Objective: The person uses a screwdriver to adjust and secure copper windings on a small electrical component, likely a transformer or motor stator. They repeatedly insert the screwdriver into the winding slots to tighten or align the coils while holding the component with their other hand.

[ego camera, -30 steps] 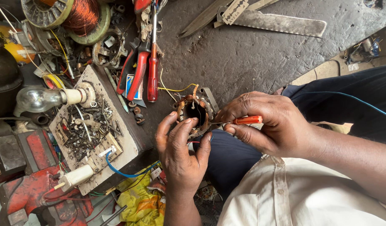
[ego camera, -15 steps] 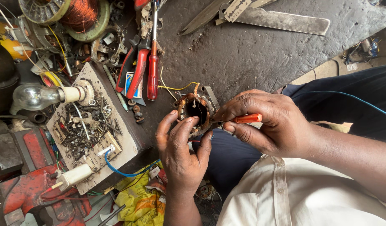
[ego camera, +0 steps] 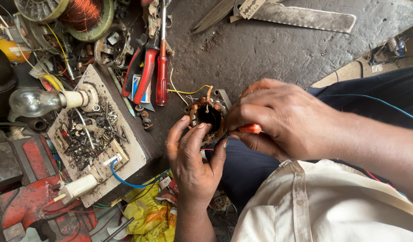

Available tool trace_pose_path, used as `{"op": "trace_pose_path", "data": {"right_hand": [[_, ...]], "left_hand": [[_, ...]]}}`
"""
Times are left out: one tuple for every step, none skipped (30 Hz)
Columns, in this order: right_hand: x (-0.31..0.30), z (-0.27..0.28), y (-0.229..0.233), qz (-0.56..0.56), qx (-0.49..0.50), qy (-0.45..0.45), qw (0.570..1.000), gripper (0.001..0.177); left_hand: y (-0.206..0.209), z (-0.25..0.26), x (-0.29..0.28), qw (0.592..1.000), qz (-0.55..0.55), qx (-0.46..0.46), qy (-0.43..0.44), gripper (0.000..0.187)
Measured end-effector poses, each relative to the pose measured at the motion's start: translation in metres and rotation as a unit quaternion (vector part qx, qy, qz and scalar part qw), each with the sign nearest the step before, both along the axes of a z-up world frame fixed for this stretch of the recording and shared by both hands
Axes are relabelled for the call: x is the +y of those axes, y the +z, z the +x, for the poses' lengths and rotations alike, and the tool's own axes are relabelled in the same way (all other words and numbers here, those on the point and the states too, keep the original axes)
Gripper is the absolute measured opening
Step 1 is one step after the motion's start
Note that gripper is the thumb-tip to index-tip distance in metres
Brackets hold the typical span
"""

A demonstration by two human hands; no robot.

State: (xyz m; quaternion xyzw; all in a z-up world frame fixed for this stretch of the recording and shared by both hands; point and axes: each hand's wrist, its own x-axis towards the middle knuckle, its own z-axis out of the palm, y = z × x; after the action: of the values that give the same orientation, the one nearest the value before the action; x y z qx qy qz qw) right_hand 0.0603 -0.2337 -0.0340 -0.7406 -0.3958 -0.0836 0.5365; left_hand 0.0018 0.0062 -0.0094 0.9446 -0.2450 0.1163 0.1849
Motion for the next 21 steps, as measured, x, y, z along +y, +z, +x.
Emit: {"op": "trace_pose_path", "data": {"right_hand": [[0.000,0.004,0.003,-0.011,-0.005,0.007,1.000,0.025],[0.000,0.007,0.006,-0.026,-0.004,0.011,1.000,0.025],[0.001,0.010,0.009,-0.040,-0.003,0.016,0.999,0.024],[0.001,0.013,0.012,-0.056,-0.001,0.019,0.998,0.024],[0.001,0.016,0.014,-0.056,0.000,0.032,0.998,0.024],[0.002,0.019,0.017,-0.056,0.000,0.044,0.997,0.024],[0.003,0.022,0.021,-0.057,0.000,0.055,0.997,0.024],[0.004,0.025,0.024,-0.076,-0.004,0.061,0.995,0.026],[0.005,0.028,0.027,-0.096,-0.008,0.066,0.993,0.028],[0.007,0.030,0.031,-0.116,-0.012,0.072,0.991,0.030],[0.008,0.032,0.034,-0.128,-0.005,0.078,0.989,0.032],[0.010,0.034,0.036,-0.141,0.002,0.084,0.986,0.034],[0.012,0.036,0.039,-0.154,0.010,0.091,0.984,0.036],[0.014,0.037,0.040,-0.146,0.000,0.096,0.985,0.037],[0.015,0.039,0.042,-0.139,-0.010,0.101,0.985,0.038],[0.016,0.041,0.043,-0.132,-0.020,0.105,0.985,0.039],[0.017,0.043,0.044,-0.140,-0.016,0.113,0.983,0.039],[0.019,0.044,0.044,-0.149,-0.013,0.121,0.981,0.039],[0.020,0.045,0.045,-0.157,-0.010,0.130,0.979,0.038],[0.022,0.046,0.045,-0.194,-0.002,0.139,0.971,0.034],[0.024,0.047,0.046,-0.231,0.005,0.148,0.962,0.030]], "left_hand": [[0.000,0.000,0.000,1.000,0.001,0.000,0.001,0.052],[0.001,-0.001,0.000,1.000,0.003,0.000,0.001,0.052],[0.001,-0.001,0.000,1.000,0.004,0.001,0.002,0.052],[0.000,-0.002,0.000,1.000,0.004,0.001,0.002,0.051],[0.000,-0.002,-0.001,1.000,0.005,0.002,0.003,0.051],[0.000,-0.002,-0.001,1.000,0.005,0.002,0.003,0.051],[0.001,-0.002,-0.001,1.000,0.006,0.001,0.005,0.051],[0.001,-0.002,-0.002,1.000,0.006,0.000,0.007,0.051],[0.001,-0.002,-0.002,1.000,0.007,-0.001,0.009,0.051],[0.001,-0.002,-0.002,1.000,0.007,-0.003,0.011,0.052],[0.001,-0.002,-0.002,1.000,0.008,-0.005,0.013,0.052],[0.001,-0.003,-0.001,1.000,0.008,-0.005,0.015,0.053],[0.001,-0.003,-0.001,1.000,0.010,-0.006,0.017,0.053],[0.000,-0.003,-0.001,1.000,0.012,-0.006,0.018,0.053],[0.000,-0.003,-0.001,1.000,0.013,-0.006,0.020,0.054],[-0.001,-0.004,0.000,1.000,0.016,-0.005,0.025,0.055],[-0.001,-0.005,0.000,0.999,0.019,-0.004,0.030,0.056],[-0.001,-0.006,0.000,0.999,0.021,-0.004,0.036,0.057],[-0.001,-0.007,0.001,0.999,0.021,-0.004,0.042,0.058],[-0.001,-0.007,0.002,0.999,0.021,-0.004,0.047,0.059],[-0.002,-0.008,0.002,0.998,0.020,-0.004,0.051,0.060]]}}
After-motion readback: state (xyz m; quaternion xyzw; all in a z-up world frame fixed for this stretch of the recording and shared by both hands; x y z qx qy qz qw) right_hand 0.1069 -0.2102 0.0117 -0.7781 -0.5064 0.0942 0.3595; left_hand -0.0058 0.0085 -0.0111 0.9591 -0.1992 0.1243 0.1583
